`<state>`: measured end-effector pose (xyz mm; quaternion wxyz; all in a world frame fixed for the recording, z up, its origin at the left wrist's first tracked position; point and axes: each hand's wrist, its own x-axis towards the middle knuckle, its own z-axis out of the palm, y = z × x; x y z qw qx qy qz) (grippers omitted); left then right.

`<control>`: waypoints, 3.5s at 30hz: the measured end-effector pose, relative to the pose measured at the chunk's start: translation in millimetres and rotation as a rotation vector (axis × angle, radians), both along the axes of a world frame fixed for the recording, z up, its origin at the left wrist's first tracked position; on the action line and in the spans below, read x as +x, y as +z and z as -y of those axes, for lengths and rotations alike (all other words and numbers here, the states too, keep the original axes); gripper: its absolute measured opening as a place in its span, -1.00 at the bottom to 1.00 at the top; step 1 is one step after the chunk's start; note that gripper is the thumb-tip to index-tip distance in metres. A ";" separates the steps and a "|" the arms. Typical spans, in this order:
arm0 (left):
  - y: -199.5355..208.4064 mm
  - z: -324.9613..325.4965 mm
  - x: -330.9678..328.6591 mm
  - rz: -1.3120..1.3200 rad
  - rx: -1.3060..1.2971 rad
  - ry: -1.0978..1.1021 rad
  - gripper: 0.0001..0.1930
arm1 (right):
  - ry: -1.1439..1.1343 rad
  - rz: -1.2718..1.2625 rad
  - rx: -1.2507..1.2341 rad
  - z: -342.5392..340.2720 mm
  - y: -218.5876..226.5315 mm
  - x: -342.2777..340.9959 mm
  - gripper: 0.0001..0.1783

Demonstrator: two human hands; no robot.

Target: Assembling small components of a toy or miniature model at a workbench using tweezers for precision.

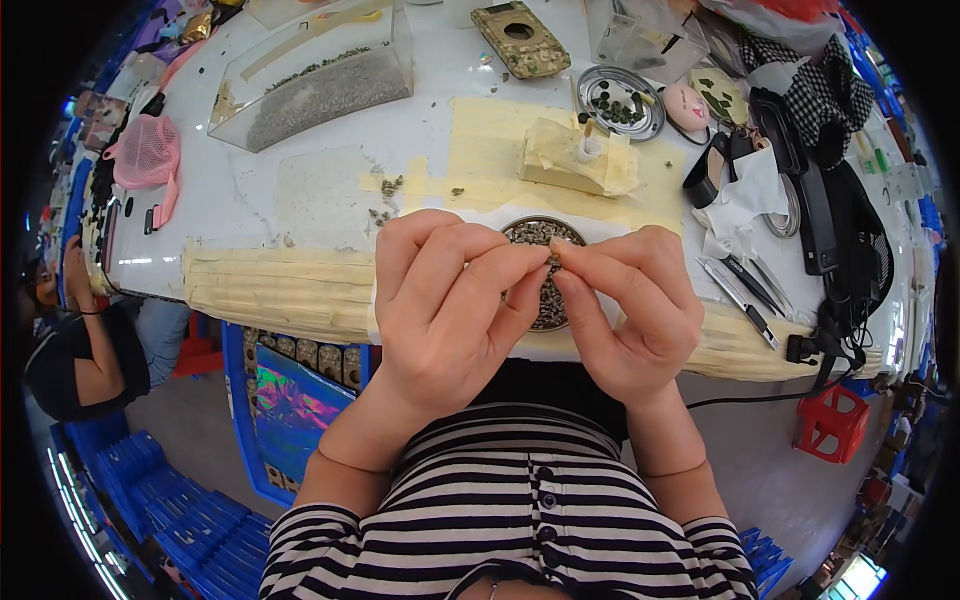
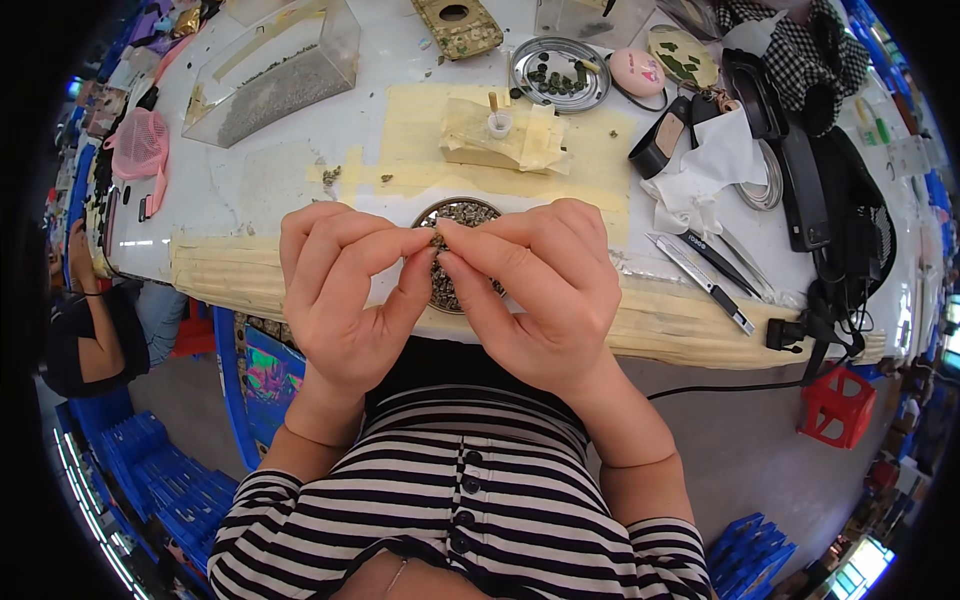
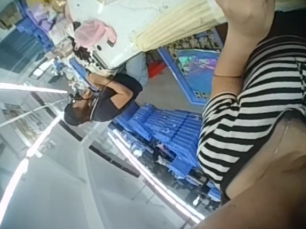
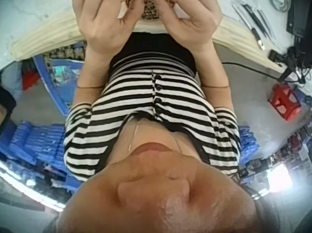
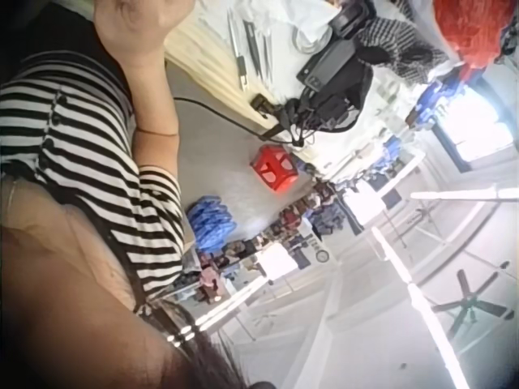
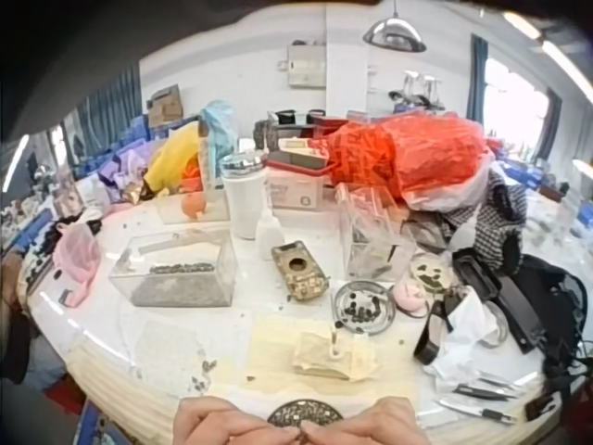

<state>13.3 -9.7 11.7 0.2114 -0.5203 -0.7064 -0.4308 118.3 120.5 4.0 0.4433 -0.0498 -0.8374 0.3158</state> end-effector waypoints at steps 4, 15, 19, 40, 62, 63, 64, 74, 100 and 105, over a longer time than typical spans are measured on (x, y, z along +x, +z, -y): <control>2.1 0.9 -1.0 0.130 -0.011 -0.056 -0.80 | 0.002 0.001 0.020 -1.0 -0.3 0.7 -0.67; 4.0 3.2 -2.5 0.221 -0.042 -0.066 -0.84 | 0.003 0.017 0.092 -2.8 -2.0 -1.7 -0.62; 6.3 3.7 -2.1 0.223 -0.051 -0.062 -0.85 | 0.011 0.029 0.094 -2.6 -0.8 -1.7 -0.60; 2.2 0.0 -5.5 0.366 0.059 -0.129 -0.82 | 0.041 -0.014 0.015 -3.0 -2.2 -2.0 -0.66; -2.2 -0.6 -0.1 0.138 0.014 -0.069 -0.82 | 0.130 0.062 -0.348 -2.1 4.2 5.1 -0.80; -2.7 -0.8 0.4 0.120 0.017 -0.064 -0.82 | 0.133 0.060 -0.374 -2.1 3.8 5.6 -0.80; -3.0 -1.1 0.5 0.101 0.016 -0.059 -0.82 | 0.137 0.058 -0.400 -2.1 3.1 6.1 -0.80; -0.3 -1.6 3.0 0.068 -0.020 -0.009 -0.79 | 0.097 0.036 -0.311 -1.3 4.6 4.4 -0.79; -3.3 -0.3 -2.2 0.181 -0.047 -0.008 -0.79 | 0.064 0.006 -0.066 -2.7 -0.2 -0.6 -0.69; -3.2 -1.0 -3.2 0.215 -0.038 -0.021 -0.81 | 0.079 0.035 -0.032 -0.8 2.6 0.5 -0.71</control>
